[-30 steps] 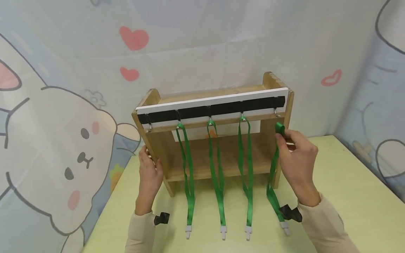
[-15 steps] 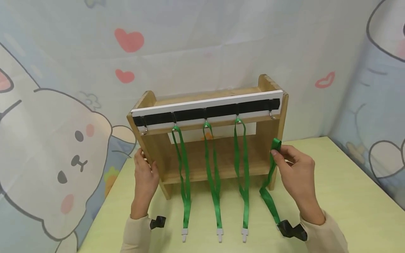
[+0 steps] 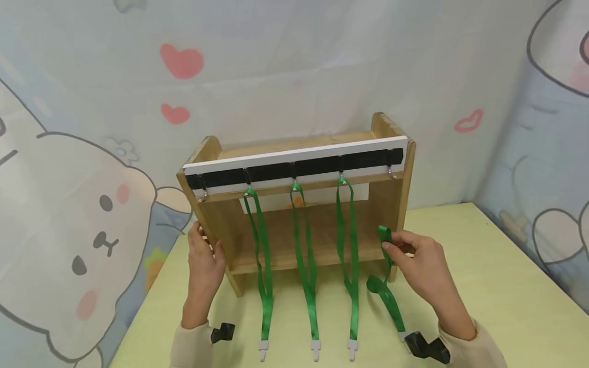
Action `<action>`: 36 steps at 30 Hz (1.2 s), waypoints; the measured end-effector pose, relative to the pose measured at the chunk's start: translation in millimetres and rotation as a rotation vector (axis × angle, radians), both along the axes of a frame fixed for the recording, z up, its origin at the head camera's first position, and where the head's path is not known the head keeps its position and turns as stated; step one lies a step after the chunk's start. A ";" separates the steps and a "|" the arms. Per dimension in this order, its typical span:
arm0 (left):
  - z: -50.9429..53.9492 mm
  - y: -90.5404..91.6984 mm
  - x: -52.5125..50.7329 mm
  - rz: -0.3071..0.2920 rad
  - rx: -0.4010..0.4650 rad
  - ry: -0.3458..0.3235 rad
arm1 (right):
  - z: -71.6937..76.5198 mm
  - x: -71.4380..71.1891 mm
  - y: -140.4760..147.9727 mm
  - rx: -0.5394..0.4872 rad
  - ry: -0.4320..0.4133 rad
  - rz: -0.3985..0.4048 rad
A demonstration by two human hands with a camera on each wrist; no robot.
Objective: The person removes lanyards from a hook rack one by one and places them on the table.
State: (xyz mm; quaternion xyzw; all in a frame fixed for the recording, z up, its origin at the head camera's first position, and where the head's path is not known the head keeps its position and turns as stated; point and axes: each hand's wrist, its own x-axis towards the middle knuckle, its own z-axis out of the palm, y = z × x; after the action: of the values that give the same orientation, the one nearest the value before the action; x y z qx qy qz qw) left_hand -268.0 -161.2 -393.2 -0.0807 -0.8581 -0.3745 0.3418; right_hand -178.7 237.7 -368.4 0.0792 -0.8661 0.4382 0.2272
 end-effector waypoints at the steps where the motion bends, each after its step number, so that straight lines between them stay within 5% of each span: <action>1: -0.7 -0.9 0.7 -0.001 -0.002 0.007 | -0.7 -0.2 0.5 0.011 -0.014 0.016; 17: -3.4 -2.3 1.4 -0.018 -0.022 0.022 | -18.0 -17.5 18.2 0.060 -0.336 0.349; 25: -3.8 -2.1 -0.5 -0.012 -0.027 0.018 | -21.6 -17.8 25.9 0.116 -0.474 0.365; 36: -3.5 -1.4 -0.2 -0.009 -0.032 0.039 | -48.1 -31.4 16.1 0.122 -0.555 0.369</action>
State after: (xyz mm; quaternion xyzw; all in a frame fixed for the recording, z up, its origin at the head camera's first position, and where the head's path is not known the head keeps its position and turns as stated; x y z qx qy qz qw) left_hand -268.2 -162.6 -396.7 -0.0976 -0.8568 -0.3606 0.3555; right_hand -210.1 253.8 -416.5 0.1255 -0.8906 0.4242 -0.1057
